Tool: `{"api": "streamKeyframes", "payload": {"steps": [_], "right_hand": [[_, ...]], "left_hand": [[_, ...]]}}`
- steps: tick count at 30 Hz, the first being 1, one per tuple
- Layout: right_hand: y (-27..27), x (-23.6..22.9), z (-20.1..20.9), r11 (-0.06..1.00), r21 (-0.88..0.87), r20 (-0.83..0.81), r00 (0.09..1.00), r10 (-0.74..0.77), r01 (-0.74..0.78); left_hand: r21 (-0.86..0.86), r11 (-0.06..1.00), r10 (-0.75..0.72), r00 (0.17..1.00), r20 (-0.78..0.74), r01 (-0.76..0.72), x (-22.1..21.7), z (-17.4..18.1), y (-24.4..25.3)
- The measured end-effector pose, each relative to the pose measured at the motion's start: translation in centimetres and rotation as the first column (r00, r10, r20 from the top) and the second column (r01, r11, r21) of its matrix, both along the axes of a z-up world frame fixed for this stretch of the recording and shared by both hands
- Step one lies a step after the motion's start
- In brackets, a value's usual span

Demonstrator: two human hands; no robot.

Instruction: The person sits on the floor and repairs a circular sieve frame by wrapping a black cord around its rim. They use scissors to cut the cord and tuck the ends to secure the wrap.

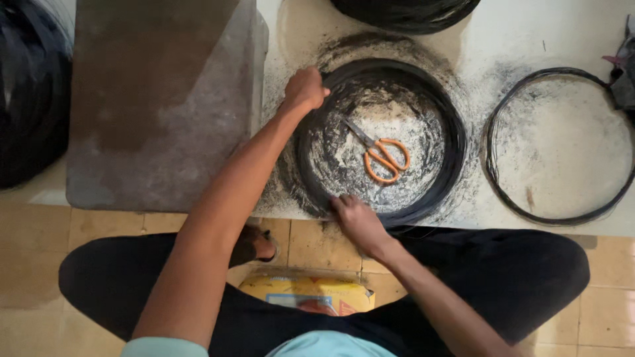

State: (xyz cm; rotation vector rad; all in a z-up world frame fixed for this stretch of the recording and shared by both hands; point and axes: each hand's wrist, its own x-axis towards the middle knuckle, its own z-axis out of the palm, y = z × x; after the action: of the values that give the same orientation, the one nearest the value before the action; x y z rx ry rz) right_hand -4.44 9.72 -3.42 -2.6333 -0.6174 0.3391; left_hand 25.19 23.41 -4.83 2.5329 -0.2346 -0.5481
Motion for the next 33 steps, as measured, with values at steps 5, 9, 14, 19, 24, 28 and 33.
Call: {"api": "streamKeyframes", "payload": {"steps": [5, 9, 14, 19, 24, 28, 33], "right_hand": [[-0.4, 0.3, 3.2, 0.927, 0.228, -0.263, 0.936, -0.236, 0.297], [-1.0, 0.5, 2.2, 0.892, 0.235, -0.412, 0.870, -0.269, 0.387], [-1.1, 0.9, 2.8, 0.909, 0.251, -0.362, 0.903, -0.230, 0.332], [-1.2, 1.2, 3.1, 0.906, 0.283, -0.360, 0.911, -0.202, 0.313], [-1.4, 1.3, 3.9, 0.835, 0.375, -0.504, 0.844, -0.181, 0.403], [-2.3, 1.9, 3.0, 0.770, 0.414, -0.553, 0.806, -0.211, 0.486], [-2.1, 2.3, 3.7, 0.855, 0.360, -0.421, 0.883, -0.210, 0.374]], "left_hand": [[0.048, 0.995, -0.100, 0.968, 0.228, 0.092, -2.9, 2.8, 0.1], [-0.143, 0.738, -0.452, 0.639, 0.622, 0.660, -9.6, 4.3, 2.0], [0.021, 0.562, -0.678, 0.447, 0.583, 0.827, -16.5, -0.3, 6.6], [0.462, 0.481, -0.845, 0.253, 0.472, 0.745, -20.0, 0.8, 7.3], [0.448, 0.547, -0.747, 0.171, 0.642, 0.707, -20.8, 0.4, 7.2], [0.427, 0.542, -0.765, 0.214, 0.608, 0.724, -20.7, -0.2, 7.1], [0.392, 0.601, -0.735, 0.289, 0.613, 0.697, -20.5, -4.7, 7.1]]}}
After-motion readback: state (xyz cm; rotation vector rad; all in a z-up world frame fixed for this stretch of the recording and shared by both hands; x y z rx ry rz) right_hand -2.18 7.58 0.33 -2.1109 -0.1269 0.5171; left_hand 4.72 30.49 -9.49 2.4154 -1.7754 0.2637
